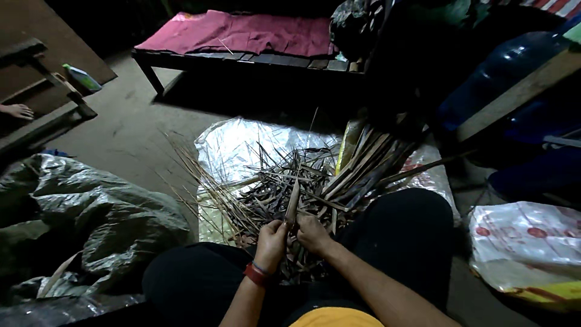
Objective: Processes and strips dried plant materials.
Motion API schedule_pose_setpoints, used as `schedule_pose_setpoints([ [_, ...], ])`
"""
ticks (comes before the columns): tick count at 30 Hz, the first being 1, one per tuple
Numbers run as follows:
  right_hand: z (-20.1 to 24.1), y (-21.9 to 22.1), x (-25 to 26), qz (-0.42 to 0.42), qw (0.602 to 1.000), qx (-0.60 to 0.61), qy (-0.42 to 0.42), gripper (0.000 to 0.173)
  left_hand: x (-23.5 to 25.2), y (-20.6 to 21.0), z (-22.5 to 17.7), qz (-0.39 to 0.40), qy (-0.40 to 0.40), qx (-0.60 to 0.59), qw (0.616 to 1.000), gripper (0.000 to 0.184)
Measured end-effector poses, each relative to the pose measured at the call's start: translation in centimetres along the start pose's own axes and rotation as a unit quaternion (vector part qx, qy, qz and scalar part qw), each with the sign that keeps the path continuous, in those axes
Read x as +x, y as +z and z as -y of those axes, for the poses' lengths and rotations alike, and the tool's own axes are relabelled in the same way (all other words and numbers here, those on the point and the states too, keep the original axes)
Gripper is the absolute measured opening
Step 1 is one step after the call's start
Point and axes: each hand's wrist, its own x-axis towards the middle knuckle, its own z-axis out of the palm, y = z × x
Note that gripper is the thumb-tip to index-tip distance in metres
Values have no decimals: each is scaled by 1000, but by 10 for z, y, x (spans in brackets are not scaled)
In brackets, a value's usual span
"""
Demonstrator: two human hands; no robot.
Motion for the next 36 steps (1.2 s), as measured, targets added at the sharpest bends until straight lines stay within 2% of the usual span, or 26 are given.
schedule_pose_setpoints([
  [4,0,0,-1,-34,997,-59,21,30,-2,-3,-2,33,-39,-30,998,21],
  [8,0,5,2,-117,986,-114,22,34,-4,-4,-5,58,-80,-82,992,22],
  [10,-2,8,5,-164,978,-125,7,30,-4,-5,-5,65,-97,-109,987,23],
  [17,-10,9,14,-232,961,-146,-30,24,-7,-10,0,103,-134,-162,972,27],
  [22,-12,-42,32,-133,976,-97,144,41,-16,-11,15,116,-137,-159,971,26],
  [25,-35,-63,45,-160,963,4,218,42,-16,-15,18,108,-136,-168,970,27],
  [28,-47,-68,44,-201,943,171,202,39,-15,-18,14,88,-130,-148,976,24],
  [29,-42,-64,38,-184,938,223,192,39,-13,-18,13,81,-129,-140,978,23],
  [31,-22,-51,16,-98,943,281,148,43,-7,-14,9,70,-124,-110,984,22],
  [33,-5,-36,-3,16,958,276,76,39,-1,-6,6,63,-106,-76,989,23],
  [34,-1,-31,-5,44,966,251,43,34,0,-3,5,61,-97,-62,991,23],
  [36,5,-34,-2,15,974,224,29,28,-1,-3,4,73,-85,-43,993,22],
])
